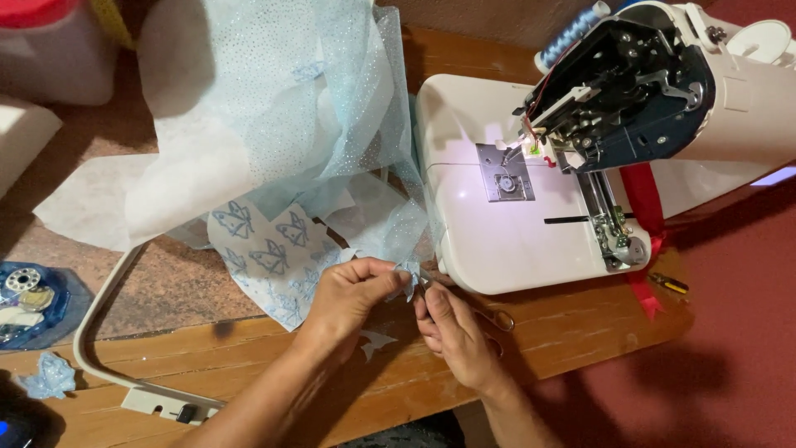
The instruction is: The person uses scissors to cut butterfly shapes from a piece of light blue patterned fabric. They hold the fabric with one hand and carefully trim around the printed outlines with the other, working at a wooden table next to a sewing machine.
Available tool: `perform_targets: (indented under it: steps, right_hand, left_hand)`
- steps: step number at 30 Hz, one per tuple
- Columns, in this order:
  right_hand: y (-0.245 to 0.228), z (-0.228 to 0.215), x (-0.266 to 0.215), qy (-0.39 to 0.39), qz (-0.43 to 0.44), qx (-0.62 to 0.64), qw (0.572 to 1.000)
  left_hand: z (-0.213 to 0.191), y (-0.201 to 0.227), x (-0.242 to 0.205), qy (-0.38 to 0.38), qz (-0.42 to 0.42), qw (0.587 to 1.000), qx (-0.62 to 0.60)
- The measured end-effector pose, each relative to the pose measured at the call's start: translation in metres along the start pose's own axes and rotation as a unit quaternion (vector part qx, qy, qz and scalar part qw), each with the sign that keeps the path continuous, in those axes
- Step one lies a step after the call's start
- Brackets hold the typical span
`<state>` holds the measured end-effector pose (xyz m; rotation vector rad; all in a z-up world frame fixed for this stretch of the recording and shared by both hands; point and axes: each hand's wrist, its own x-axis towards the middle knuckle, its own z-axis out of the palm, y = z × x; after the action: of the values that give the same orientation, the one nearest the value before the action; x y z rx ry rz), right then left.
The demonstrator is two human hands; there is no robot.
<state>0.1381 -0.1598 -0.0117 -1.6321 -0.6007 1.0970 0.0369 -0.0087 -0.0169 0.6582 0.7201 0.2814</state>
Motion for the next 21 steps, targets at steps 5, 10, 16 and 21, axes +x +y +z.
perform_targets:
  steps: [5,10,16,21]
  right_hand:
    - [0.0038,-0.0033,-0.0017,-0.013,0.002,0.011,1.000]
    - [0.0030,-0.0055,-0.0016,-0.013,0.014,0.021,1.000]
    - [0.0050,-0.0087,-0.0007,-0.023,0.021,0.027,0.999]
    - [0.0052,-0.0104,-0.0012,-0.010,0.039,0.012,0.999]
  left_hand:
    - [0.0004,0.0027,-0.0024,-0.015,-0.011,1.000,-0.010]
    - [0.0002,0.0014,-0.0014,-0.011,-0.019,1.000,-0.019]
    - [-0.0018,0.0028,-0.0003,-0.032,-0.025,0.999,-0.001]
    - [-0.0045,-0.0014,0.0033,-0.048,-0.019,0.999,0.008]
